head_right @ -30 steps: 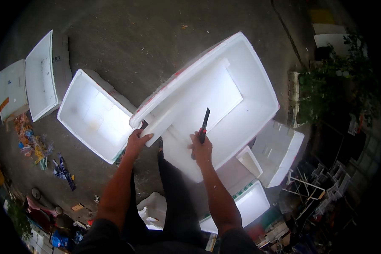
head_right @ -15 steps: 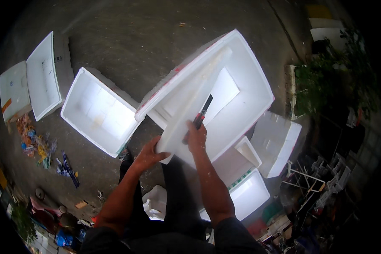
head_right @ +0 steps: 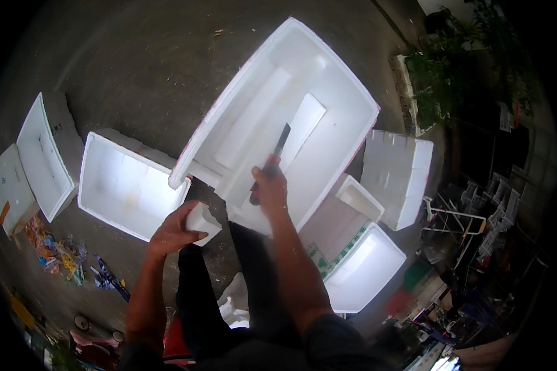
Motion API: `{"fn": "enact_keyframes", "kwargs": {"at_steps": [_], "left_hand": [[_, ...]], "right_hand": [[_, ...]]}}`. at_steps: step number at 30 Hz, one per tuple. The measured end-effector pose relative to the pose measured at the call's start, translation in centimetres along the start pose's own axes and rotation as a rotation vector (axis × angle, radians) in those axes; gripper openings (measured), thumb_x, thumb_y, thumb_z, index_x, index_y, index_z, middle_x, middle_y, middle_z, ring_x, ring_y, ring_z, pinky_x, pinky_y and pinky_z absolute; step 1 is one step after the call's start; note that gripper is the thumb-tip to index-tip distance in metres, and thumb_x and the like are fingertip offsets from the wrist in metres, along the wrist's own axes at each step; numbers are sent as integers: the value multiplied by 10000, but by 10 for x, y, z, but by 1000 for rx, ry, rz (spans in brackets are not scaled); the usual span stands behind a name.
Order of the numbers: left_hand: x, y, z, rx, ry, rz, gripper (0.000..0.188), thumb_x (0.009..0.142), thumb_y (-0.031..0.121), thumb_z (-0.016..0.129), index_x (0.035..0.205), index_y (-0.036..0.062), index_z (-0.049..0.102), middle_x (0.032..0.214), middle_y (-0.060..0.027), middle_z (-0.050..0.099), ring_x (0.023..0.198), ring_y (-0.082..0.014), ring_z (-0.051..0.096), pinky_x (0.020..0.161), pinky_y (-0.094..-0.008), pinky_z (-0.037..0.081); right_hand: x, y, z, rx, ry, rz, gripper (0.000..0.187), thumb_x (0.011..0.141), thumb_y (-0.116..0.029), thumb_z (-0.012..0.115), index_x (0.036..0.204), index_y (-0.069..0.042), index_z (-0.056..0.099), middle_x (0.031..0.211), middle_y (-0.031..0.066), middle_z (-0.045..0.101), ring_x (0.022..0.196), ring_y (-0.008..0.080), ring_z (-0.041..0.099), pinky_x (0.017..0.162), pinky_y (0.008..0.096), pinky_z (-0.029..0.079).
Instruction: The person disassembles styrofoam boxes using a utility knife. They cut through tape and styrofoam to break the boxes down into smaller pieces, which are then placed into a large red bucket.
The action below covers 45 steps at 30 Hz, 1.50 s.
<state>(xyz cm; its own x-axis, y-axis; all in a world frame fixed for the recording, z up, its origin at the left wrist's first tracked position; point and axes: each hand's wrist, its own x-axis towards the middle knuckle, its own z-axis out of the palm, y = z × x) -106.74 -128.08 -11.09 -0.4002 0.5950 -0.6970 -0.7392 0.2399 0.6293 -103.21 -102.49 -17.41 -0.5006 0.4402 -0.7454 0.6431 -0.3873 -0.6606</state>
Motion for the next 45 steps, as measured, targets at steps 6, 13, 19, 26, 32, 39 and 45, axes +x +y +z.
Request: {"fn": "enact_keyframes", "kwargs": {"at_steps": [6, 13, 19, 26, 32, 39, 45], "left_hand": [[-27, -46, -3, -221, 126, -74, 672, 719, 33, 766, 1316, -1, 460, 1178, -80, 551, 1093, -181, 522, 941, -313, 430], [-71, -104, -7, -205, 367, -147, 558, 750, 51, 735, 1248, -26, 494, 1100, -109, 581, 1005, -186, 567, 863, -318, 481], [-77, -126, 8, -276, 406, -228, 517, 755, 30, 713, 1224, -20, 503, 1079, -99, 595, 979, -177, 578, 833, -313, 495], [-74, -147, 16, -295, 393, -202, 514, 759, 22, 711, 1227, 2, 499, 1075, -89, 587, 973, -175, 573, 827, -309, 496], [-76, -149, 19, -297, 396, -175, 501, 766, -1, 698, 1226, 5, 500, 1080, -87, 586, 976, -166, 569, 825, -301, 490], [-79, -137, 19, -200, 394, -211, 470, 772, 9, 698, 1206, 12, 517, 1076, -79, 587, 970, -156, 567, 797, -299, 494], [-84, -131, 26, -253, 508, -201, 424, 765, 17, 707, 1160, 16, 552, 1045, -71, 591, 935, -161, 577, 782, -294, 495]], "right_hand": [[49, 59, 69, -239, -57, -62, 272, 816, -183, 689, 878, 16, 514, 666, 69, 566, 524, 159, 568, 508, 323, 469], [111, 108, 111, -341, 10, -117, 270, 818, -205, 679, 854, 0, 506, 635, 77, 550, 526, 176, 578, 505, 333, 458], [144, 136, 124, -553, 156, -197, 314, 789, -250, 689, 837, 9, 518, 680, 187, 605, 594, 329, 621, 584, 421, 480], [141, 122, 133, -659, 274, -76, 309, 790, -260, 633, 859, 30, 548, 792, 271, 637, 810, 454, 622, 737, 497, 484], [148, 97, 141, -794, 227, 97, 253, 827, -219, 554, 965, -7, 544, 906, 224, 662, 870, 388, 654, 794, 466, 509], [145, 92, 143, -793, 224, 94, 227, 846, -187, 505, 979, -4, 525, 915, 224, 665, 881, 395, 651, 785, 463, 508], [148, 96, 151, -821, 230, 76, 204, 871, -188, 485, 979, -21, 529, 907, 213, 669, 878, 378, 657, 776, 461, 510]]}}
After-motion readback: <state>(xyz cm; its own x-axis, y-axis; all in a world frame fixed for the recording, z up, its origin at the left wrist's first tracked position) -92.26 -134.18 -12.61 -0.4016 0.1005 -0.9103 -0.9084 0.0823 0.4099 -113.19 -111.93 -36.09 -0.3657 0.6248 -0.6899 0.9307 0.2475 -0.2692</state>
